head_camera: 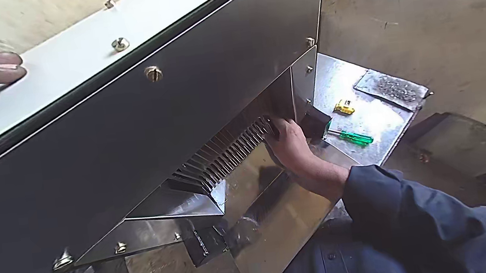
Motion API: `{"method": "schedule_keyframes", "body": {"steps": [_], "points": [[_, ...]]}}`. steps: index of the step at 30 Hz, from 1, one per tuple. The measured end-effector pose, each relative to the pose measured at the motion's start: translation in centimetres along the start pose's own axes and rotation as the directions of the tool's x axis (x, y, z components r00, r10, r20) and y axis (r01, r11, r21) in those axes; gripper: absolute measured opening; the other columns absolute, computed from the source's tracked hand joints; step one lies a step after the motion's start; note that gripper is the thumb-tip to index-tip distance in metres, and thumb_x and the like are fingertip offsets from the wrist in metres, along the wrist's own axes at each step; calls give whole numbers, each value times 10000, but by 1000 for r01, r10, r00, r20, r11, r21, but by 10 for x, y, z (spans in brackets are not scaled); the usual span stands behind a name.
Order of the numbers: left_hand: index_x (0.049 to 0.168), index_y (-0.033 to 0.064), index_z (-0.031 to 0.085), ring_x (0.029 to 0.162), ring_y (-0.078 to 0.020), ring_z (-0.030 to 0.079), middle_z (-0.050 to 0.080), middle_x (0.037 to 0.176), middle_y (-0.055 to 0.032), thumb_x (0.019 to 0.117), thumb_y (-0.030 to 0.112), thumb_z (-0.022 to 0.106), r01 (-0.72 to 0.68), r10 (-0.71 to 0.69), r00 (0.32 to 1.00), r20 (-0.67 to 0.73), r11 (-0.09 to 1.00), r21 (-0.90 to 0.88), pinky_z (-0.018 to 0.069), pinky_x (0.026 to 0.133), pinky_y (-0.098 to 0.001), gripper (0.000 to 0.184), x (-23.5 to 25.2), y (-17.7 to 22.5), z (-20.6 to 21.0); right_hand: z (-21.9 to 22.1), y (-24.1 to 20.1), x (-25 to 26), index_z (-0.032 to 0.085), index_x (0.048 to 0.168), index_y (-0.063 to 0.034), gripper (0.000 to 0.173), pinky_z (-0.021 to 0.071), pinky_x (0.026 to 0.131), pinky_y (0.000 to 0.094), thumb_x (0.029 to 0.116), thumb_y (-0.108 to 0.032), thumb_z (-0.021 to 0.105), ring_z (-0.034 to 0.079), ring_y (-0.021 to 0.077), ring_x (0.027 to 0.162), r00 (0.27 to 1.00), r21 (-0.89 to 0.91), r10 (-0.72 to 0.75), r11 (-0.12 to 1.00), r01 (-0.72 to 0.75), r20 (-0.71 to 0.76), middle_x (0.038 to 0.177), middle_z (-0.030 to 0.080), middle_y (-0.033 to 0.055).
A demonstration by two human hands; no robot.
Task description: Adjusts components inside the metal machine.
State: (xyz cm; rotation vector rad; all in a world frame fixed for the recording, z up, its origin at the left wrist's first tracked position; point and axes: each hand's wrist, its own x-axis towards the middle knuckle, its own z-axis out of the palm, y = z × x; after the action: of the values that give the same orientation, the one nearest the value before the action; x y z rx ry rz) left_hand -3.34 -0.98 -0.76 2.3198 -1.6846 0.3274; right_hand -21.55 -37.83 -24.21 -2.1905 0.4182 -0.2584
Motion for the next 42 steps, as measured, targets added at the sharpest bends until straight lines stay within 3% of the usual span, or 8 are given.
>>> {"method": "schedule_keyframes", "body": {"steps": [5,11,17,21,26,31,36,42], "points": [[1344,-169,510,1438,-287,465,488,1499,-284,1034,469,439,160,-187,968,-166,973,-165,361,1208,-355,713,-3,65,14,2,-1,-3,622,1426,-184,384,542,918,533,1045,-177,570,655,348,1099,1000,127,-4,992,5,-11,1190,680,186],[1261,-220,484,1420,-406,439,450,1459,-376,918,451,456,243,-261,960,-103,957,-161,357,1178,-459,754,-11,24,5,-7,-13,-1,720,1119,-71,244,552,773,516,1077,-221,533,679,324,917,982,174,-139,972,161,-131,960,686,159],[1406,-81,508,1487,-222,404,445,1580,-150,1029,478,457,311,-340,937,-78,917,-251,330,1234,-339,676,5,99,4,-9,6,4,686,1250,-95,277,554,811,568,1080,-212,502,705,347,950,994,177,0,984,-20,111,977,721,174],[1516,54,431,1266,5,567,575,1439,39,963,449,526,546,-559,826,67,766,-340,467,1070,-184,686,24,127,-12,-27,-13,-4,563,1421,-80,414,555,909,549,1008,-94,587,653,373,1109,983,202,-103,977,71,153,1215,640,215],[1496,33,474,1311,-89,553,547,1483,-49,955,378,514,627,-622,777,95,751,-207,447,1099,-241,643,44,140,-21,-43,-11,4,599,1129,-6,146,574,612,483,985,-27,588,709,354,781,911,-39,-410,911,411,34,863,665,171],[1578,246,398,1415,-188,469,480,1546,-41,992,680,345,786,-818,558,136,574,229,381,1167,-492,731,91,195,-15,-42,6,8,648,1106,-21,145,569,678,495,979,-45,582,707,359,863,898,-92,-320,928,361,301,892,677,174],[1261,-66,640,1168,-347,655,657,1246,-277,1072,218,521,543,-439,836,-328,581,606,519,1014,-465,361,86,265,28,-43,21,16,587,1297,-23,313,562,841,530,997,-113,571,689,374,1023,854,119,-292,956,266,430,1033,685,200],[1335,45,664,730,-323,722,730,869,-165,1037,210,562,376,-479,878,-18,664,646,578,617,-489,355,132,301,195,-34,41,16,618,1230,-87,233,572,810,540,1061,-188,492,702,354,986,832,248,-313,944,218,458,1023,691,174]]}}
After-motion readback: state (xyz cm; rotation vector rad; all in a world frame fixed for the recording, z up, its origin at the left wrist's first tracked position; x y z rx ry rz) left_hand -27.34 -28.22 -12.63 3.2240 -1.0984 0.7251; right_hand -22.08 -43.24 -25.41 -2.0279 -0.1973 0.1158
